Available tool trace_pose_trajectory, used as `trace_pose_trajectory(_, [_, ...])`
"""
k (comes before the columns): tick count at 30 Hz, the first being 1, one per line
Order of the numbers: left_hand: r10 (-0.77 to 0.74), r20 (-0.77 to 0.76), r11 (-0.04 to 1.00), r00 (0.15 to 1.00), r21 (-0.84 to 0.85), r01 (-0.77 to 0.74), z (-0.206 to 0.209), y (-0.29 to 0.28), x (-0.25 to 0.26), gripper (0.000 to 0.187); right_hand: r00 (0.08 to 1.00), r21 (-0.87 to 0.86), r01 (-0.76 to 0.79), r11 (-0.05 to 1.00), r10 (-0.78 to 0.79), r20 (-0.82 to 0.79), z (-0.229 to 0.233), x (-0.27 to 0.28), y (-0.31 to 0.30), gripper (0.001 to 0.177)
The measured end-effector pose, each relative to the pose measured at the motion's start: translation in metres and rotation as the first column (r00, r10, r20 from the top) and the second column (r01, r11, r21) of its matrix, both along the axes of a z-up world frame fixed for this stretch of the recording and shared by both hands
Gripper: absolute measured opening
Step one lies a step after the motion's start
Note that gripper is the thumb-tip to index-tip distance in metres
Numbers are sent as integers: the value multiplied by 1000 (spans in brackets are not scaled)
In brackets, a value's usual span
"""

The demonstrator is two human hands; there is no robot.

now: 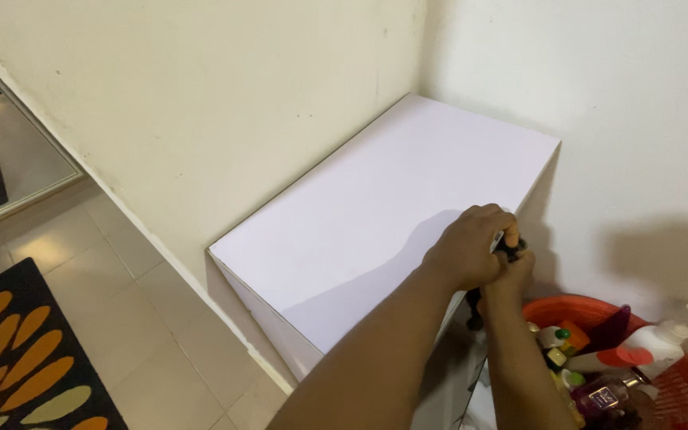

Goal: The person wipes the top and sides of a white cabinet with a dark cloth, opens the drawer to wipe its interior, then closes it. They apply liquid from a white pump bottle onto the cloth and continue wiping the cabinet top and sides.

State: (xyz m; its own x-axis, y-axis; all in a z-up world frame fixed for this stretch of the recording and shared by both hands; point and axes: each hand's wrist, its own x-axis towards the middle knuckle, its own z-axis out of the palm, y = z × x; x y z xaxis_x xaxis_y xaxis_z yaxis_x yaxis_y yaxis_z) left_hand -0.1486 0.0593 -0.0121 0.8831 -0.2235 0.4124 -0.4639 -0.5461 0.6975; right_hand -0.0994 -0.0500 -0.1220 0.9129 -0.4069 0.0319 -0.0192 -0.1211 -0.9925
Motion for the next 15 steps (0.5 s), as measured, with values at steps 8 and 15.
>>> trace_pose_trajectory(8, [-1,-19,1000,1000,-8,1,1,1,-4,27,995,-403,-37,914,69,65,3,37,-23,41])
trace_pose_trajectory(15, [5,0,1000,1000,22,-5,4,1,-6,30,993,-371,75,925,-104,-61,26,21,-25,33])
